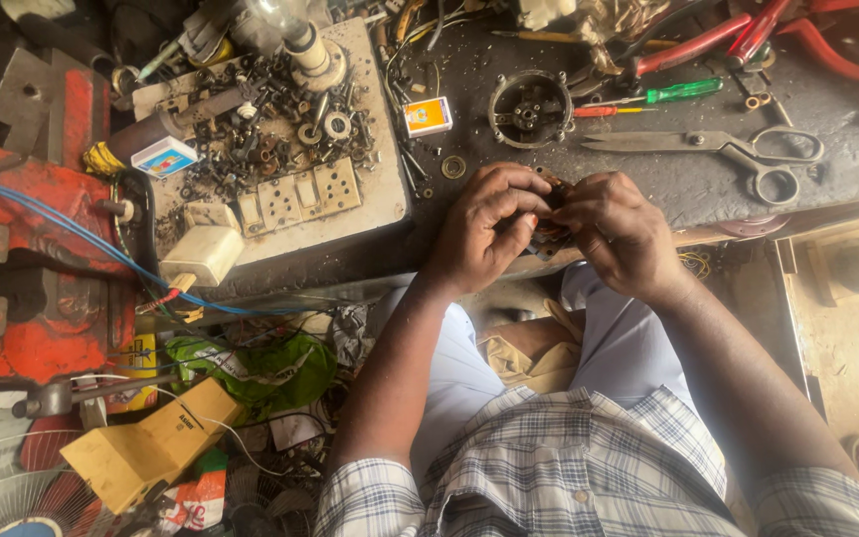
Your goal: The person sits at a cluttered workbench and repeatedly uses shears to trim copper wire on a small cylindrical electrical component. They rotate the component and adjust the wire with their fingers between trimming actions.
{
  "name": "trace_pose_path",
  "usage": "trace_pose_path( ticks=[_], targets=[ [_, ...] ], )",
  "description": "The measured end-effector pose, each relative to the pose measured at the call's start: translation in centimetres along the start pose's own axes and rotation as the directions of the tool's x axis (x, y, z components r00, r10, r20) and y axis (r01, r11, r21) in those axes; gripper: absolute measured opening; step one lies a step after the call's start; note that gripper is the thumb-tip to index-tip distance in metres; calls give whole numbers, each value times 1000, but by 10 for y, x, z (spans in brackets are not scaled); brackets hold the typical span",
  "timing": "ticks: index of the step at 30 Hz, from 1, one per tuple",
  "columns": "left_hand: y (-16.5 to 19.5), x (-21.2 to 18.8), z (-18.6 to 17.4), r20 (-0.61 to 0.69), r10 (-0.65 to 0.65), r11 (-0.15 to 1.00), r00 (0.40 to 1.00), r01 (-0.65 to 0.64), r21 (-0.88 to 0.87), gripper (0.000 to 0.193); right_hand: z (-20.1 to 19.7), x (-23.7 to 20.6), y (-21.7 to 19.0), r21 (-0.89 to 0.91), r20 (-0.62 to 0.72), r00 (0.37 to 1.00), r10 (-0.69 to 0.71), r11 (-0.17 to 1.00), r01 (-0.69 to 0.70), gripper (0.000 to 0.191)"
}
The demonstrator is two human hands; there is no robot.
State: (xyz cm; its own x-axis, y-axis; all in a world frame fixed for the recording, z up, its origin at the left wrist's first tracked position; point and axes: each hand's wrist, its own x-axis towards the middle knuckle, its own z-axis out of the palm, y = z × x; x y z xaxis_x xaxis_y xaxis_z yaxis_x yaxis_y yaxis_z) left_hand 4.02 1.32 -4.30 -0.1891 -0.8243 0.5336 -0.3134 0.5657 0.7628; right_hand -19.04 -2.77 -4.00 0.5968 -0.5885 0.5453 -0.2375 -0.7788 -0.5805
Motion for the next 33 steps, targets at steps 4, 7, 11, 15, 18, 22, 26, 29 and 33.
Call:
trace_pose_path(
  ticks=[4, 7, 11, 15, 18, 22, 26, 29, 33],
  targets=[
    [0, -3, -4, 26, -9, 1000, 1000, 10, -27, 8, -3, 5, 2, -8, 20, 1000, -22, 1000, 22, 26],
    [1, -4, -6, 28, 1, 998, 1000, 1, -62, 10, -7, 9, 9, 12, 25, 998, -57, 998, 57, 20],
    [0, -3, -10, 72, 8, 997, 997, -2, -75, 20, -13, 8, 14, 123, 77, 997, -18, 992, 8, 21],
    [-1, -4, -11, 98, -2, 995, 995, 12, -99, 27, -18, 6, 19, 200, 125, 992, 20, 979, -45, 26],
    [-2, -4, -7, 97, 4, 996, 995, 5, -88, 27, -20, 4, 24, 278, 121, 993, -8, 960, -26, 31],
    [-6, -2, -7, 96, 0, 996, 995, 8, -86, 28, -19, 2, 28, 271, 112, 994, 19, 961, -49, 26],
    [-8, -4, -8, 97, -5, 992, 995, 17, -122, 29, -17, 0, 32, 348, 105, 994, 23, 936, -59, 17],
    [-10, -5, -5, 86, -29, 989, 996, 41, -145, 28, -18, -2, 34, 393, 106, 993, 43, 916, -82, 13],
    [-13, -10, -3, 42, -50, 985, 998, 57, -161, 29, -16, -4, 35, 433, 102, 993, 67, 895, -105, 10]
  ],
)
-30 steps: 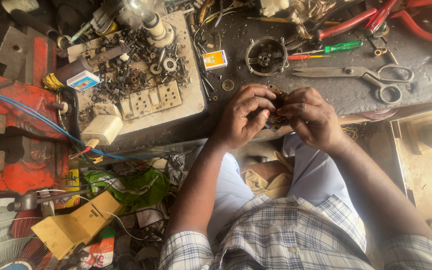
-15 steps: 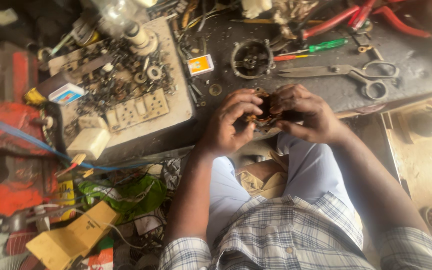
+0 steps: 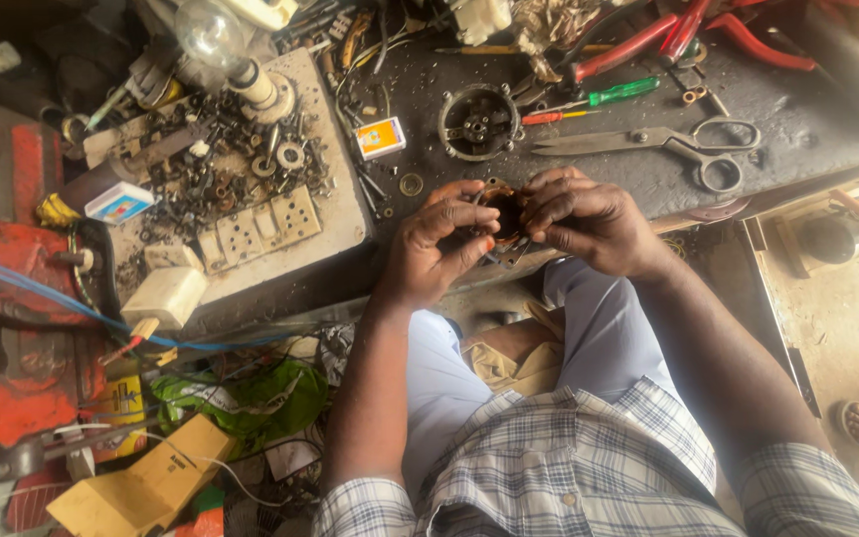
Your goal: The person sits at a cluttered workbench and repeatedly uses shears to trim copper wire on a small cylindrical electrical component. They rotate the component and adjust the wire with their fingers between trimming actions.
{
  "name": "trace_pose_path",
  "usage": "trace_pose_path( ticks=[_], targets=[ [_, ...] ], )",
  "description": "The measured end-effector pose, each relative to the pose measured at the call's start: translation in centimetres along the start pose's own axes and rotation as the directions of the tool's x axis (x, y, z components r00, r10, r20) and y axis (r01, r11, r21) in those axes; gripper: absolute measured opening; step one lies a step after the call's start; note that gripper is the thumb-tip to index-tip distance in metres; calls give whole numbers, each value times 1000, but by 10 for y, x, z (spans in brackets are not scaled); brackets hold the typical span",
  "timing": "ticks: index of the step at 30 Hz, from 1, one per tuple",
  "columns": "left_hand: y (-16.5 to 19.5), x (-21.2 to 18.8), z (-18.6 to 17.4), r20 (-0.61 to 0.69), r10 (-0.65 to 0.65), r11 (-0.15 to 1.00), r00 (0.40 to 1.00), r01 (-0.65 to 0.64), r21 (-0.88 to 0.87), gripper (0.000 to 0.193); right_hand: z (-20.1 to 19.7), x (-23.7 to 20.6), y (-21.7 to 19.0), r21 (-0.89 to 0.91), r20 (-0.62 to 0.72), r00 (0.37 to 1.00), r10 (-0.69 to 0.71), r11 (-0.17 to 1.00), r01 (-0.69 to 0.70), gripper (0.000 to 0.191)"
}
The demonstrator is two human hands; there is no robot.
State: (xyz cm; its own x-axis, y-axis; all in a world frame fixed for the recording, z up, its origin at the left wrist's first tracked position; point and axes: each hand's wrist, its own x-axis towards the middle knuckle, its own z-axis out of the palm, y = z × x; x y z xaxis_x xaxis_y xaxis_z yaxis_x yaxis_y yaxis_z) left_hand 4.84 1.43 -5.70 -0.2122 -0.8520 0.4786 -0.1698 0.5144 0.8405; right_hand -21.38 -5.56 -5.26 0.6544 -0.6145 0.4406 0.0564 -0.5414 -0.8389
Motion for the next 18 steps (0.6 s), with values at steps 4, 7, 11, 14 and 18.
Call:
trace_pose_path(
  ticks=[4, 7, 11, 14, 18],
  targets=[
    [-3, -5, 6, -59, -142, 981, 988, 132, -145, 26, 4, 0, -4, -69, -21, 999, -26, 997, 25, 16],
    [-5, -7, 7, -70, -138, 980, 988, 125, -156, 28, 10, 3, -8, -91, -17, 1000, -23, 996, 22, 26],
    [-7, -8, 6, -57, -133, 978, 989, 122, -168, 25, 13, 4, -14, -58, 11, 999, 51, 997, -50, 33],
    [-7, -8, 6, -68, -86, 991, 994, 78, -107, 23, 11, 5, -15, -72, 35, 998, 57, 996, -54, 32],
    [-4, -7, 3, -58, -63, 998, 996, 61, -30, 23, 13, 3, -12, -63, 17, 999, 49, 997, -48, 21]
  ],
)
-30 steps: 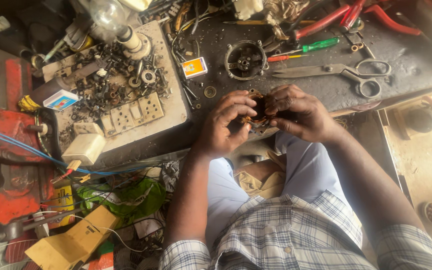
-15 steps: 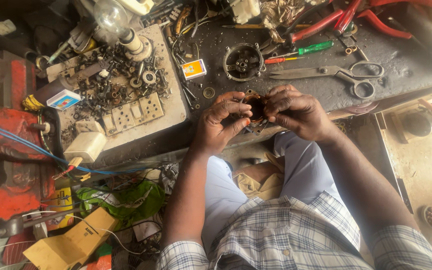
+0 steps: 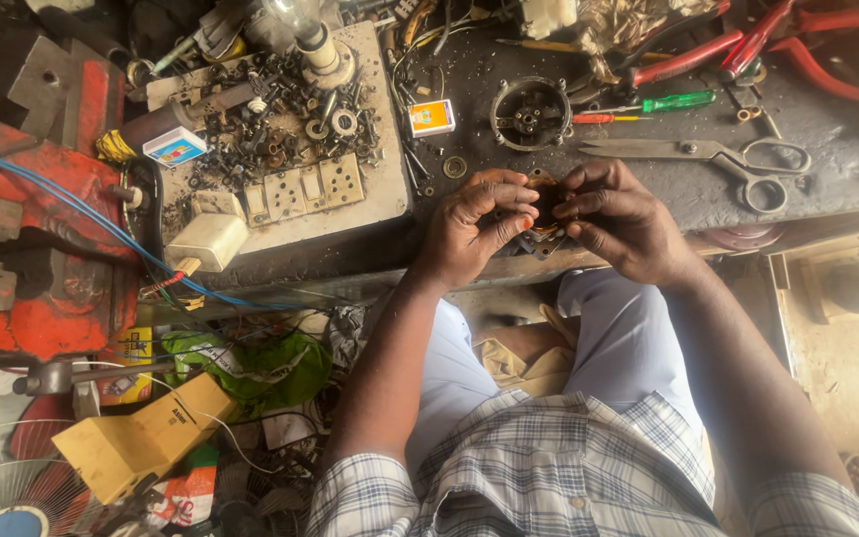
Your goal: The person sits at a cluttered workbench and repeatedly uses shears to trim copper wire on a small cylindrical electrical component. They rotate the component and adjust the wire with their fingers between trimming actions.
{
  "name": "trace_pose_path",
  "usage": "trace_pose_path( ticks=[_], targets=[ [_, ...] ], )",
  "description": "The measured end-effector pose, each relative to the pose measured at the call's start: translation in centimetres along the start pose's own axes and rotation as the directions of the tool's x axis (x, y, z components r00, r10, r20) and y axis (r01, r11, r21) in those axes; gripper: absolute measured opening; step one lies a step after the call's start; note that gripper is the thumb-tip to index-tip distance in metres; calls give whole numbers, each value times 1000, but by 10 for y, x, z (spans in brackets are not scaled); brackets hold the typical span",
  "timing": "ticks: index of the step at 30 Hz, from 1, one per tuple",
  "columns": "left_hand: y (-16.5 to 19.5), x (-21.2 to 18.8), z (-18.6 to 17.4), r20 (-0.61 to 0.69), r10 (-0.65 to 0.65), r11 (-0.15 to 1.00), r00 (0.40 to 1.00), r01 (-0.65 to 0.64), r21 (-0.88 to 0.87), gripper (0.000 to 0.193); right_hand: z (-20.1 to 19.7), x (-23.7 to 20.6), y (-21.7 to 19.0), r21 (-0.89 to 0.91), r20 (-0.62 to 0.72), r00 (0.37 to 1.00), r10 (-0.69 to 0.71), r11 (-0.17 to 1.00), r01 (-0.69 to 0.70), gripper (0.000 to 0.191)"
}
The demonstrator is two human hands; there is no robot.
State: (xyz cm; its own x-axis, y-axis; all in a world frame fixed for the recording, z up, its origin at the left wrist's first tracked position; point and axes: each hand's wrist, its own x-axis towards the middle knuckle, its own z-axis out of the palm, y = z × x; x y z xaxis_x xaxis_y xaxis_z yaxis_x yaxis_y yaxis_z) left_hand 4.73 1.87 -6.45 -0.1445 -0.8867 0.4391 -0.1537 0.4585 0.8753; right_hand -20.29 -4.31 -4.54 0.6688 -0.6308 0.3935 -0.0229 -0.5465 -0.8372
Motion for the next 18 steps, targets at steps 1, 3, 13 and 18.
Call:
trace_pose_path(
  ticks=[1, 3, 13, 18],
  targets=[
    [2, 0, 0, 11, -35, 999, 999, 35, -13, 23, 0, 0, 1, 17, -3, 1000, 1, 1000, -1, 19],
    [6, 2, 1, -18, 45, 988, 999, -41, 145, 36, 1, -1, 2, 51, -14, 1000, 5, 999, -5, 14],
    [20, 7, 20, 29, 159, 815, 987, -148, 560, 110, 5, -6, -1, 68, -56, 998, 20, 998, -16, 13],
    [20, 7, 32, -14, 164, 706, 986, -107, 700, 115, -1, -10, -8, -30, -84, 996, -16, 999, 14, 16]
  ],
)
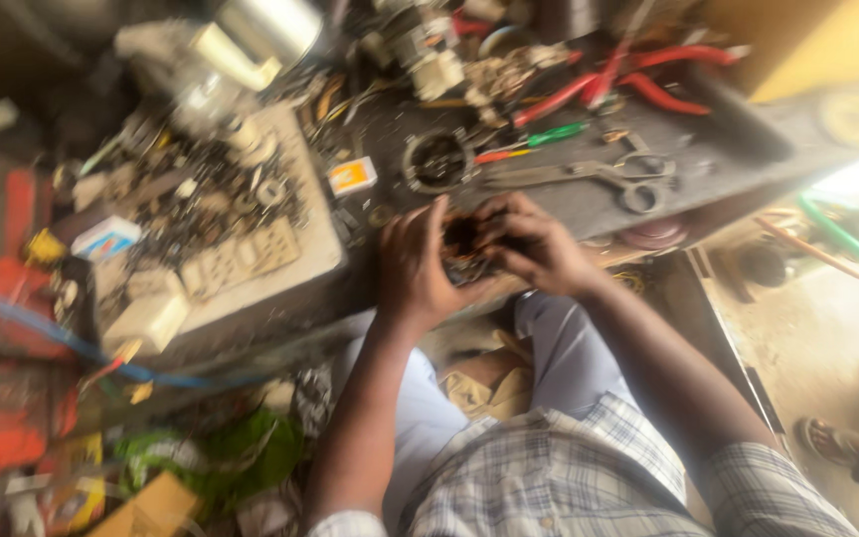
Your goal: The person sits at a cluttered workbench and repeatedly uses shears to trim copper wire on a small cylindrical electrical component. They rotate the component and adjust the wire with their fingers between trimming actions.
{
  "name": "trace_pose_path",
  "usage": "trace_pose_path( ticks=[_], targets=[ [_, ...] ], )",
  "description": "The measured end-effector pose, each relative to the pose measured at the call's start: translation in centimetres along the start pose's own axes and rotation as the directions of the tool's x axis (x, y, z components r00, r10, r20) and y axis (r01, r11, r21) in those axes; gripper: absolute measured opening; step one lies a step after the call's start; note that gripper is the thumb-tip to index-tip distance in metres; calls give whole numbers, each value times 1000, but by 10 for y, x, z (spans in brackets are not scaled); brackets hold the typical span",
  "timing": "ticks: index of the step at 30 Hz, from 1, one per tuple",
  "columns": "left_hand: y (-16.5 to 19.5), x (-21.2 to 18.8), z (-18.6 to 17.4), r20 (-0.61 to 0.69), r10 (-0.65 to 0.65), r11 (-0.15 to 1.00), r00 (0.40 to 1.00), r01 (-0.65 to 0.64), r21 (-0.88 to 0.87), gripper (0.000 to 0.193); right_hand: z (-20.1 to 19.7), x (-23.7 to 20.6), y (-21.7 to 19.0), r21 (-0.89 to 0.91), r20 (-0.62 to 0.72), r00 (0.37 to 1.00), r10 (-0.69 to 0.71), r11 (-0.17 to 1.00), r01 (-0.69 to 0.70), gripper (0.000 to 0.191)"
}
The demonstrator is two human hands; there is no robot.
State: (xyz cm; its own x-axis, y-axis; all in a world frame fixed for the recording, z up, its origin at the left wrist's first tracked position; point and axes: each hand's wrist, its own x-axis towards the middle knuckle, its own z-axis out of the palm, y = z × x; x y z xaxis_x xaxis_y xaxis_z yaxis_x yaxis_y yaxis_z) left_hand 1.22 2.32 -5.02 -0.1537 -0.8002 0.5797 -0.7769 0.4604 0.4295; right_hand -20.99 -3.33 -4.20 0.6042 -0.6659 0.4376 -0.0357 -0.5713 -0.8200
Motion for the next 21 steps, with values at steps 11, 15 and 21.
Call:
trace_pose_path(
  ticks=[11, 15, 21],
  targets=[
    [38, -7, 10, -108, -31, 997, 994, 39, 71, 103, -14, -11, -61, -679, 144, 981, -133, 707, 196, 50],
    [58, -20, 13, -14, -24, 998, 1000, 23, -58, 96, -23, -14, -84, -610, 286, 955, -81, 753, 246, 55],
    [81, -24, 10, -10, 55, 984, 998, -56, -169, 94, -39, -32, -113, -557, 322, 945, 66, 820, 132, 75]
  ],
)
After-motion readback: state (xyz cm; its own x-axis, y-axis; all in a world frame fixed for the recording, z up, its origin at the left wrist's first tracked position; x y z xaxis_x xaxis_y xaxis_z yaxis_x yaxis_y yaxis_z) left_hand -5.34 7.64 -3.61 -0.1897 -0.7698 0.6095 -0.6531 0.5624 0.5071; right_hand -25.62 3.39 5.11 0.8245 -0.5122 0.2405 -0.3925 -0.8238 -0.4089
